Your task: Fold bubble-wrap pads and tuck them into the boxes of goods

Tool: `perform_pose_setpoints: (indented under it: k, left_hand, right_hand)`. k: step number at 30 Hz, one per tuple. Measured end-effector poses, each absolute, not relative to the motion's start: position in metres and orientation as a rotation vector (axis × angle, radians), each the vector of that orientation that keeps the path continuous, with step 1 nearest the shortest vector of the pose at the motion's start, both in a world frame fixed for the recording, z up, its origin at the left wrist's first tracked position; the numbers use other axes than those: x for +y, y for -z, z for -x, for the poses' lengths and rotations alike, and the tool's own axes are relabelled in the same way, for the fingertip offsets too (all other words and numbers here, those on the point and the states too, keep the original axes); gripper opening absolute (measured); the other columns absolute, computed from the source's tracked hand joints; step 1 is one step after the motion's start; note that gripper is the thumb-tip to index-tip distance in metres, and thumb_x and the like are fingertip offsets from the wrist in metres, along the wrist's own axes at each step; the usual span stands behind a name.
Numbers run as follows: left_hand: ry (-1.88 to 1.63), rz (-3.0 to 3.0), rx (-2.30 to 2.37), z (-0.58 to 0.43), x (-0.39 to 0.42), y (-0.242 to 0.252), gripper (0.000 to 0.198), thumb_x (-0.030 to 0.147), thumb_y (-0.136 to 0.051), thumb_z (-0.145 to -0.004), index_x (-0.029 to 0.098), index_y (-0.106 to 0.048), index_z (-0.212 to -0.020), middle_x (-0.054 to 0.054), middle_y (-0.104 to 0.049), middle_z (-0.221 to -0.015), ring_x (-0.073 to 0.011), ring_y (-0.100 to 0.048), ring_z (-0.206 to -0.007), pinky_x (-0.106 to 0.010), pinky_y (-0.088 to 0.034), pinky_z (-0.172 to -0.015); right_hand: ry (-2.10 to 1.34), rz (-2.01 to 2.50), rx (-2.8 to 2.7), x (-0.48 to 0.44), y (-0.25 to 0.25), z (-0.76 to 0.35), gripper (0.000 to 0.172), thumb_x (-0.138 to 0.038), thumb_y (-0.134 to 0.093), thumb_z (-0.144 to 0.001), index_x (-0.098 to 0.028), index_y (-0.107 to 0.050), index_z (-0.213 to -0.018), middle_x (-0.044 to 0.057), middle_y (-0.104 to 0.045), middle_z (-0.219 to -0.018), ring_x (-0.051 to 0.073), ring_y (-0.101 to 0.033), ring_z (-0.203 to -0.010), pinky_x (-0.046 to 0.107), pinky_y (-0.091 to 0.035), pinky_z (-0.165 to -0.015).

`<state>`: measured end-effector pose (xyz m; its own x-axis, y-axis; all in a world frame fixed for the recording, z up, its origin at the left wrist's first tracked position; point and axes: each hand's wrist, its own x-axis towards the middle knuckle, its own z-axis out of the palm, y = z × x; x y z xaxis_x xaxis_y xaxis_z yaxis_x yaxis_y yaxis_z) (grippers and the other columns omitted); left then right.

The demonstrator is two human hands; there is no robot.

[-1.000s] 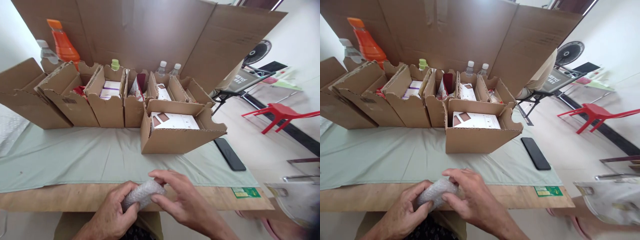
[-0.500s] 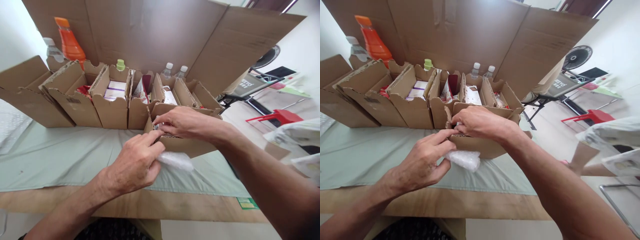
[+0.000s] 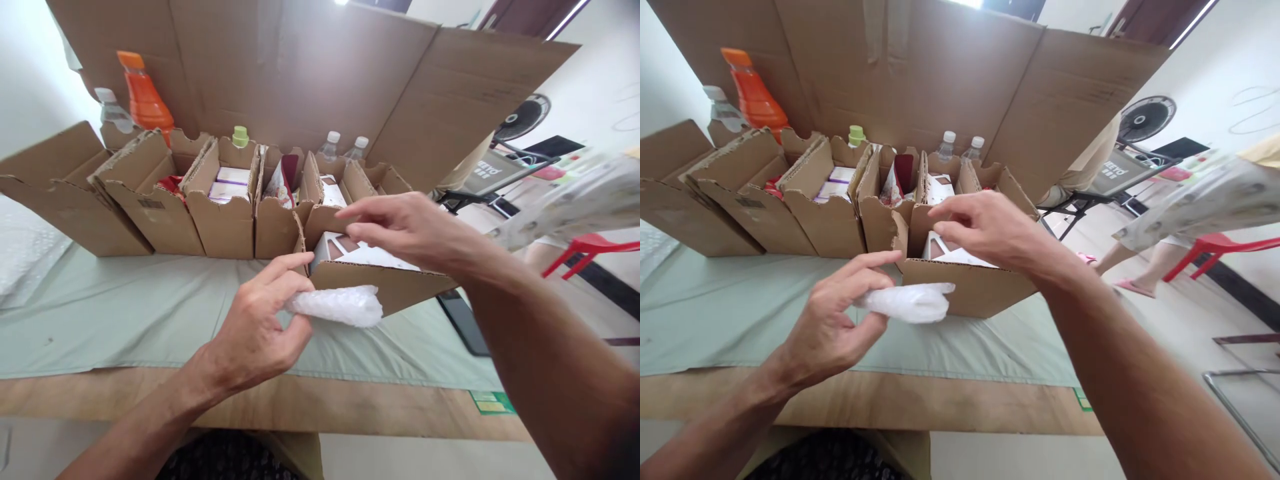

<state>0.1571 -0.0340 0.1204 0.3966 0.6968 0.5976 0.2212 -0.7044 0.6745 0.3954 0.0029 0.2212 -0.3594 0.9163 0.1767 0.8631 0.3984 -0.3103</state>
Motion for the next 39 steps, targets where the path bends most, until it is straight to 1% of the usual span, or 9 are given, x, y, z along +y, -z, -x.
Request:
perform_pose_setpoints:
  k: [3, 6, 11, 15, 22, 27, 31, 34, 39]
  left_hand:
    - [-1.215, -2.003, 0.759, -0.15, -0.045, -0.126, 0.019, 0.006, -0.057, -0.082, 0.02, -0.067, -0.09, 0.0, -0.072, -0.083, -0.0146, -0.067, -0.076, -0.024, -0.052, -0.066]
    - [-1.064, -1.894, 0.695, -0.156, -0.054, -0.129, 0.014, 0.008, -0.059, -0.082, 0.02, -0.066, -0.083, 0.006, -0.061, -0.066, -0.0087, -0.053, -0.057, -0.019, -0.042, -0.054]
    - [-1.021, -1.733, 0.575, -0.163, -0.06, -0.125, 0.016, 0.012, -0.069, -0.082, 0.021, -0.069, -0.095, 0.005, -0.068, -0.077, -0.0092, -0.061, -0.067, -0.018, -0.048, -0.063]
    - [-1.153, -1.476, 0.588, -0.159, -0.052, -0.095, 0.039, 0.031, -0.073, -0.09, 0.024, -0.066, -0.127, -0.002, -0.077, -0.105, -0.0166, -0.071, -0.092, -0.028, -0.056, -0.087]
    - [-1.147, -1.326, 1.048, -0.174, -0.028, -0.022, 0.025, 0.032, -0.065, -0.085, 0.017, -0.071, -0.104, -0.008, -0.078, -0.092, -0.018, -0.071, -0.08, -0.032, -0.057, -0.077]
    - [-1.136, -1.383, 1.029, -0.177, -0.031, -0.016, 0.024, 0.029, -0.063, -0.082, 0.018, -0.073, -0.101, -0.006, -0.078, -0.091, -0.0165, -0.07, -0.078, -0.029, -0.057, -0.073]
    - [-1.142, -1.416, 1.032, -0.175, -0.031, -0.018, 0.024, 0.028, -0.061, -0.082, 0.018, -0.072, -0.101, -0.006, -0.078, -0.091, -0.0147, -0.066, -0.072, -0.027, -0.054, -0.066]
    - [-1.156, -1.438, 1.033, -0.172, -0.031, -0.019, 0.023, 0.026, -0.06, -0.082, 0.018, -0.073, -0.1, -0.006, -0.077, -0.09, -0.014, -0.064, -0.069, -0.026, -0.051, -0.061]
    - [-1.185, -1.486, 1.018, -0.171, -0.032, -0.021, 0.02, 0.023, -0.059, -0.081, 0.019, -0.072, -0.096, -0.004, -0.075, -0.086, -0.0144, -0.064, -0.07, -0.024, -0.047, -0.057]
  right_hand:
    - [-0.575, 1.375, -2.233, -0.039, -0.236, -0.403, 0.057, -0.069, -0.055, -0.095, -0.024, -0.078, -0.122, -0.001, -0.078, -0.099, 0.014, -0.074, -0.085, 0.025, -0.052, -0.069]
    - [-0.694, 1.285, -2.285, -0.076, -0.234, -0.392, 0.064, -0.065, -0.079, -0.082, -0.029, -0.072, -0.134, 0.005, -0.078, -0.116, 0.023, -0.076, -0.099, 0.03, -0.061, -0.076]
    - [-0.506, 1.413, -2.221, -0.098, -0.223, -0.377, 0.009, -0.028, -0.07, -0.093, -0.024, -0.076, -0.096, -0.002, -0.073, -0.077, 0.012, -0.065, -0.062, 0.021, -0.05, -0.055]
    - [-0.631, 1.411, -1.735, -0.072, -0.229, -0.398, 0.019, -0.041, -0.082, -0.085, -0.024, -0.075, -0.091, -0.001, -0.071, -0.076, 0.015, -0.065, -0.064, 0.024, -0.051, -0.055]
    - [-0.927, 1.509, -1.378, 0.015, -0.209, -0.415, 0.024, -0.032, -0.086, -0.074, -0.019, -0.071, -0.088, 0.001, -0.071, -0.078, 0.016, -0.065, -0.066, 0.031, -0.054, -0.061]
    - [-0.426, 1.904, -1.826, 0.026, -0.205, -0.377, 0.007, -0.019, -0.076, -0.076, -0.019, -0.068, -0.077, 0.0, -0.064, -0.066, 0.016, -0.058, -0.06, 0.028, -0.044, -0.057]
    - [0.008, 2.025, -2.189, 0.026, -0.207, -0.344, 0.026, -0.018, -0.071, -0.077, -0.018, -0.073, -0.103, 0.004, -0.072, -0.085, 0.021, -0.063, -0.079, 0.029, -0.041, -0.067]
    - [-0.205, 2.105, -2.252, 0.027, -0.21, -0.335, 0.014, -0.02, -0.061, -0.086, -0.017, -0.073, -0.094, 0.005, -0.07, -0.079, 0.02, -0.062, -0.073, 0.029, -0.04, -0.064]
    - [-0.293, 2.261, -2.227, 0.029, -0.212, -0.337, 0.023, -0.026, -0.054, -0.093, -0.019, -0.07, -0.078, 0.004, -0.065, -0.069, 0.019, -0.059, -0.065, 0.03, -0.037, -0.06]
